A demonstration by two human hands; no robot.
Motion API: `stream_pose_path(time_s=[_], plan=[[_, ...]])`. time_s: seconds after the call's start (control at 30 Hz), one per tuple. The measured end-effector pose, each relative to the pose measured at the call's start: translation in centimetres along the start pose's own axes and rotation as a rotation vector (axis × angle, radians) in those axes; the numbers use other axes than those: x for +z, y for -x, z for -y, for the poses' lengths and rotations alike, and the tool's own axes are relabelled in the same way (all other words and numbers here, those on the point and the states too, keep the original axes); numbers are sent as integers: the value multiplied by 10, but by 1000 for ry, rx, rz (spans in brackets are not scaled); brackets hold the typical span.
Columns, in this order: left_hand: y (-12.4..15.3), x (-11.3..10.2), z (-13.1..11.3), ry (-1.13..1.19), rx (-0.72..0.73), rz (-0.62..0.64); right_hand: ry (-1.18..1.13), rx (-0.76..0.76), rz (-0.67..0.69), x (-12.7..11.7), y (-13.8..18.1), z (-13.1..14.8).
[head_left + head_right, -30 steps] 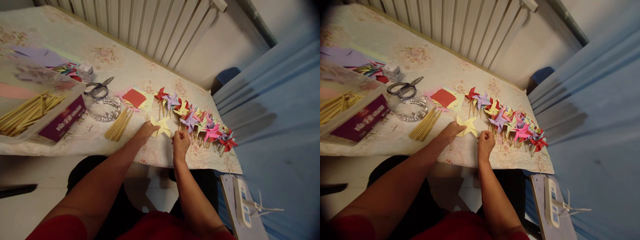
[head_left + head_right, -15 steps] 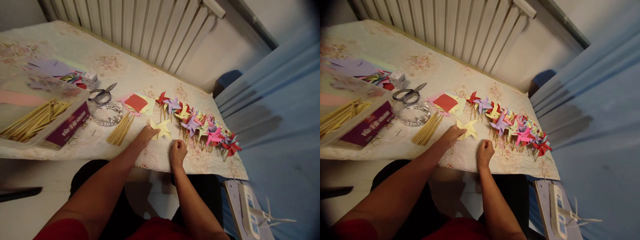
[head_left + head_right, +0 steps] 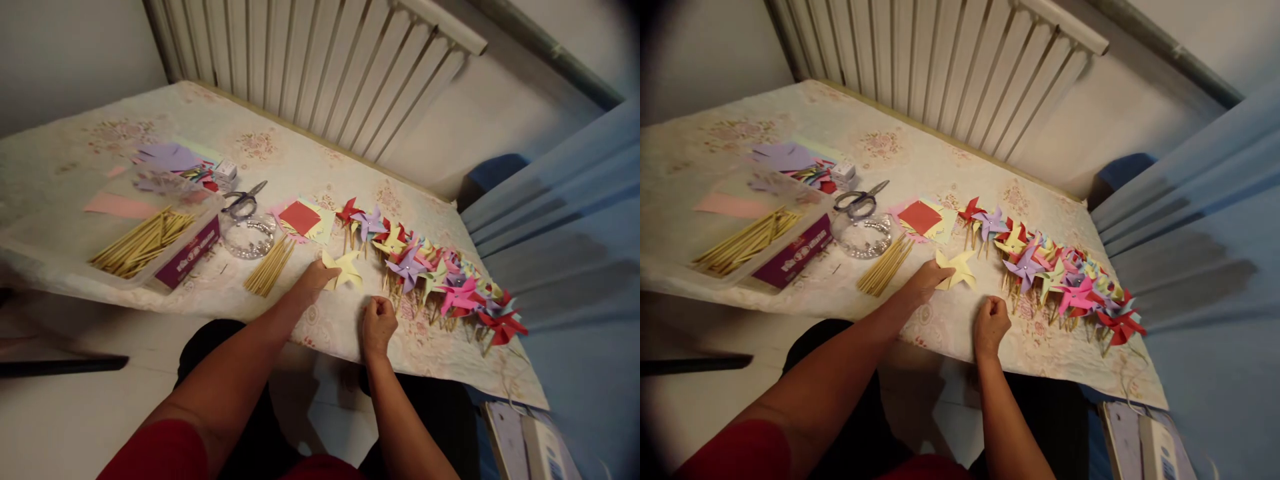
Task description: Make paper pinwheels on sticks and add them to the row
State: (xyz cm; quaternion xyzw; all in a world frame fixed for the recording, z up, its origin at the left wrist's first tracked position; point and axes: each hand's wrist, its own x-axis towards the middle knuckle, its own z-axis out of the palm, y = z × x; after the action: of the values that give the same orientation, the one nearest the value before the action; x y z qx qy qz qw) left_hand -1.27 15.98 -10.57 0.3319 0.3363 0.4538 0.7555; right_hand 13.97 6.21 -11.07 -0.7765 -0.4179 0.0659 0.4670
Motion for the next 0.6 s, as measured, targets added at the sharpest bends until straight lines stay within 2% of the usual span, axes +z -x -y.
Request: stream_pose_path(time_s=[0.27,0.6], plan=[[3,4,-5,11,-49,-52,13,-13,15,0,2,-2],[5,4,-7,22,-41,-22,44,-31,7,-1,3,3]])
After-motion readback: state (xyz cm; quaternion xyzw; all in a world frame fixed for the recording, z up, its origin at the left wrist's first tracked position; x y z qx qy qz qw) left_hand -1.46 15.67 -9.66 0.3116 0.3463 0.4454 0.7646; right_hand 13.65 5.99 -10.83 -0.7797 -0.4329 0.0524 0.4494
